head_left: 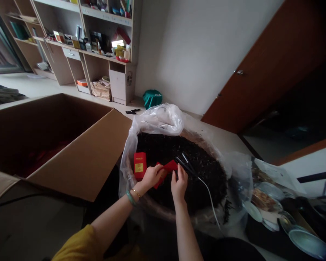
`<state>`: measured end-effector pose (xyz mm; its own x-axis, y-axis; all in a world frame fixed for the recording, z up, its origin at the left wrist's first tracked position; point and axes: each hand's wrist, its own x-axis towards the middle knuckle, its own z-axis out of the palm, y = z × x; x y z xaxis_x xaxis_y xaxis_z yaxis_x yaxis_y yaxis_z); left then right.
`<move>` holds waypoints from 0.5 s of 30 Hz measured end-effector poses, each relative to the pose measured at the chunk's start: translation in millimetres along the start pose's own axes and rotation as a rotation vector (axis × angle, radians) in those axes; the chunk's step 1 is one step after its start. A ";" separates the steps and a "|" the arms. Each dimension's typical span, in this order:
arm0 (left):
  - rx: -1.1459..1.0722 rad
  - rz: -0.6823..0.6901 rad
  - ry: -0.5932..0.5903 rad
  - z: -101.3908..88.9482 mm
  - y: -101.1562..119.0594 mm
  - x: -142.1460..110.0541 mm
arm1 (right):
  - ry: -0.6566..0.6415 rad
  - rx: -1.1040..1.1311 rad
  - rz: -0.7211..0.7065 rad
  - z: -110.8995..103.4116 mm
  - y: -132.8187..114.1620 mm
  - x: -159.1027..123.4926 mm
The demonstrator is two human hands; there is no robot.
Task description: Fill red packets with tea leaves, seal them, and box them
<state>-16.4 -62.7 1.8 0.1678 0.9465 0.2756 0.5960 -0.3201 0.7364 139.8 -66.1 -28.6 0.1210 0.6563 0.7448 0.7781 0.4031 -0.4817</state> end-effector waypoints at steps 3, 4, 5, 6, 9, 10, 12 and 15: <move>-0.022 0.012 0.014 0.6 0.7 -0.5 | -0.022 -0.017 -0.070 0.1 -8.1 1.1; -0.026 0.022 0.012 0.6 0.7 -0.7 | -0.022 -0.021 -0.079 -0.3 -10.6 2.1; -0.026 0.035 0.007 0.4 0.7 -1.0 | -0.012 -0.028 -0.076 -1.2 -12.4 3.5; -0.019 0.049 0.000 0.1 0.5 -1.2 | 0.008 -0.038 -0.062 -2.5 -13.2 5.3; 0.022 0.087 -0.028 -1.4 -0.3 -1.5 | 0.059 -0.096 0.010 -10.1 -9.5 12.8; 0.041 0.098 -0.041 -1.9 -0.4 -1.4 | 0.051 -0.116 0.020 -13.8 -7.0 15.5; 0.078 0.116 -0.071 -2.6 -0.5 -0.8 | -0.026 -0.141 0.000 -22.0 -3.0 20.3; 0.118 0.096 -0.086 -2.8 -0.9 0.6 | -0.232 -0.138 -0.095 -32.1 -4.3 24.0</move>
<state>-19.1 -62.0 3.1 0.2917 0.9134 0.2839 0.6615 -0.4071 0.6299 159.1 -72.6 6.2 -0.0886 0.7548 0.6500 0.8575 0.3898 -0.3358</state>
